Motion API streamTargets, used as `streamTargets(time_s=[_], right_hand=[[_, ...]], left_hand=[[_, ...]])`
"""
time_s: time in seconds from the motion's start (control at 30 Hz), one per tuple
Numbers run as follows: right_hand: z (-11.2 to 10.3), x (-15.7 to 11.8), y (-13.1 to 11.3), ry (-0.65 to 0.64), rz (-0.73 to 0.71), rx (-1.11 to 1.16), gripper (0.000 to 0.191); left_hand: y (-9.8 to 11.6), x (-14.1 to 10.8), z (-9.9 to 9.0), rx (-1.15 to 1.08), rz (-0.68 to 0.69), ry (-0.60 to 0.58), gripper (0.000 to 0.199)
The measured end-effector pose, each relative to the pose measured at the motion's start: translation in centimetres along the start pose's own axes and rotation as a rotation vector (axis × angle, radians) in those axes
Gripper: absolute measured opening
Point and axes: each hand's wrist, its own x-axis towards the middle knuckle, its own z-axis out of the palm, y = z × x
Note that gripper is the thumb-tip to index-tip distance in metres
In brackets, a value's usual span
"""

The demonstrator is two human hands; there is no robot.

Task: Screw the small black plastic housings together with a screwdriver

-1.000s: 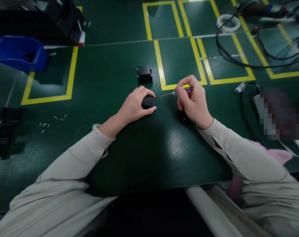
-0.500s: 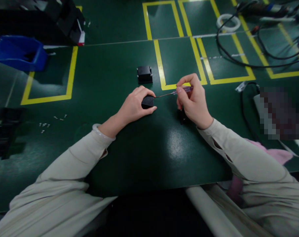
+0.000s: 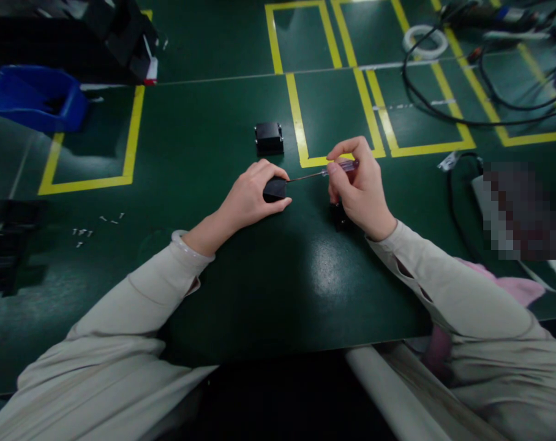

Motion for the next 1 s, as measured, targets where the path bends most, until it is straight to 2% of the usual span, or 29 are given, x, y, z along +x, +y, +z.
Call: streamTargets(time_s=[1.0], right_hand=[[0.14, 0.01, -0.12, 0.021, -0.022, 0.035, 0.031]], left_hand=[[-0.18, -0.04, 0.1, 0.018, 0.024, 0.014, 0.031]])
